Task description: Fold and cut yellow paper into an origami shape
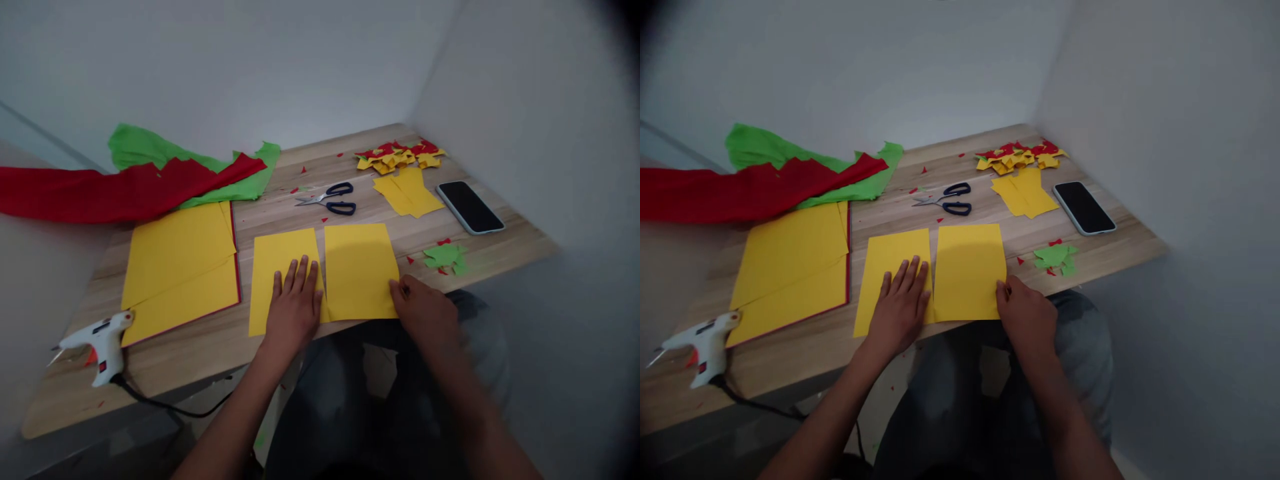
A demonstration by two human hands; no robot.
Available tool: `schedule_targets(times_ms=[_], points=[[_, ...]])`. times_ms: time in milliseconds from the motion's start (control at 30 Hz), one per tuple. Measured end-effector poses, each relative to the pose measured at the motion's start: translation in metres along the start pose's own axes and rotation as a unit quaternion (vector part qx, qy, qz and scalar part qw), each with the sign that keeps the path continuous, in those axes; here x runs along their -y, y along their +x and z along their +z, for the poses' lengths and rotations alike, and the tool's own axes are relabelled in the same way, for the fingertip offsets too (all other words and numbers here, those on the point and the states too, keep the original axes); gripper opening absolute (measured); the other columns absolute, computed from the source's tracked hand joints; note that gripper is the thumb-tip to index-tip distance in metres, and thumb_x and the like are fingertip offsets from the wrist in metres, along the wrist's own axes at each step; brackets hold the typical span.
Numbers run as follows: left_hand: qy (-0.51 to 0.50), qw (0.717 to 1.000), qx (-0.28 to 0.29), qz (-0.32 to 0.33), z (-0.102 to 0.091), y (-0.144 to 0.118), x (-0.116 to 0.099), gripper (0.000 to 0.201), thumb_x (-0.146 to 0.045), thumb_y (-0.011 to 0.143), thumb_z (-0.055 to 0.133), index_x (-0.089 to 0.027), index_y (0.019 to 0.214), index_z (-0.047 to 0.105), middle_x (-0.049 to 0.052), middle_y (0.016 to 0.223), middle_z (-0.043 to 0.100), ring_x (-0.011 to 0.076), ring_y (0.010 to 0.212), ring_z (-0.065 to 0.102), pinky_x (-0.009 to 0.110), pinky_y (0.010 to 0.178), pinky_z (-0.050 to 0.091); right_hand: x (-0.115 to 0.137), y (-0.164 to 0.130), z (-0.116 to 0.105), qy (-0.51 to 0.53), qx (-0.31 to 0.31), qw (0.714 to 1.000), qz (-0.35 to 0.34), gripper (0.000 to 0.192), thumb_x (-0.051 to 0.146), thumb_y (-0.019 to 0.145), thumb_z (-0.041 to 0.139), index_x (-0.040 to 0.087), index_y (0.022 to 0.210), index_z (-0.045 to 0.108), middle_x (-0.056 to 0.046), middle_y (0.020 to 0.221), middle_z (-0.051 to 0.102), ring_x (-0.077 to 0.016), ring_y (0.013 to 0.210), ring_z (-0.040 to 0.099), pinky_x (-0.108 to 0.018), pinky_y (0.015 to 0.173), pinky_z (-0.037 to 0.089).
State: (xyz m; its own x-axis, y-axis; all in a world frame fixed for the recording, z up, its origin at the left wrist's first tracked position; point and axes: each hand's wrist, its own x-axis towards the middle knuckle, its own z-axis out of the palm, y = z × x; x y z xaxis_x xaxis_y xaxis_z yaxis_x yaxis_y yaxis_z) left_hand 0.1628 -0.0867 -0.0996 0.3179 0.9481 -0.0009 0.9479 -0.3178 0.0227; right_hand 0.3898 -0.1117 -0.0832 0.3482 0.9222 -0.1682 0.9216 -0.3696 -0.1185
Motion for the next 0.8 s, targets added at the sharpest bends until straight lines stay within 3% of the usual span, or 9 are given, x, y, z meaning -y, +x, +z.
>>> schedule_targets(times_ms=[233, 433, 600, 800], points=[[0.000, 1.000, 0.009, -0.003, 0.001, 0.002, 0.000, 0.056, -0.032, 0.101, 0.031, -0.017, 0.155, 0.029, 0.006, 0.164, 0.022, 0.0280, 0.151, 0.020, 0.056, 0.122, 0.020, 0.000, 0.005, -0.002, -0.013, 0.019, 1.000, -0.006, 0.032, 0.041, 0.099, 0.041, 0.022, 0.096, 0.067, -0.009, 0.084, 0.074, -0.0252, 0.076, 0.068, -0.030, 0.054, 0.024], [-0.025, 0.999, 0.011, -0.024, -0.007, 0.017, 0.003, 0.057, -0.034, 0.102, 0.030, -0.013, 0.155, 0.029, 0.011, 0.164, 0.023, 0.0301, 0.151, 0.020, 0.056, 0.121, 0.019, 0.004, 0.032, -0.006, 0.001, -0.053, 0.998, -0.019, 0.037, 0.044, 0.099, 0.041, 0.022, 0.095, 0.069, -0.009, 0.085, 0.075, -0.0255, 0.078, 0.068, -0.030, 0.058, 0.030], [-0.020, 0.999, -0.010, -0.026, -0.005, -0.001, -0.001, 0.058, -0.036, 0.101, 0.034, -0.012, 0.153, 0.032, 0.014, 0.163, 0.025, 0.0323, 0.150, 0.023, 0.058, 0.120, 0.021, 0.003, 0.039, -0.004, 0.053, -0.056, 0.997, -0.016, 0.039, 0.049, 0.097, 0.044, 0.021, 0.090, 0.070, -0.008, 0.084, 0.075, -0.0242, 0.076, 0.067, -0.029, 0.059, 0.030], [-0.010, 0.999, -0.024, -0.026, 0.004, -0.012, -0.003, 0.058, -0.038, 0.101, 0.034, -0.015, 0.154, 0.033, 0.012, 0.163, 0.027, 0.0315, 0.150, 0.023, 0.057, 0.120, 0.021, 0.000, 0.029, 0.008, 0.032, -0.082, 0.996, -0.015, 0.028, 0.043, 0.096, 0.050, 0.022, 0.102, 0.066, -0.006, 0.080, 0.072, -0.0229, 0.069, 0.065, -0.028, 0.056, 0.021]])
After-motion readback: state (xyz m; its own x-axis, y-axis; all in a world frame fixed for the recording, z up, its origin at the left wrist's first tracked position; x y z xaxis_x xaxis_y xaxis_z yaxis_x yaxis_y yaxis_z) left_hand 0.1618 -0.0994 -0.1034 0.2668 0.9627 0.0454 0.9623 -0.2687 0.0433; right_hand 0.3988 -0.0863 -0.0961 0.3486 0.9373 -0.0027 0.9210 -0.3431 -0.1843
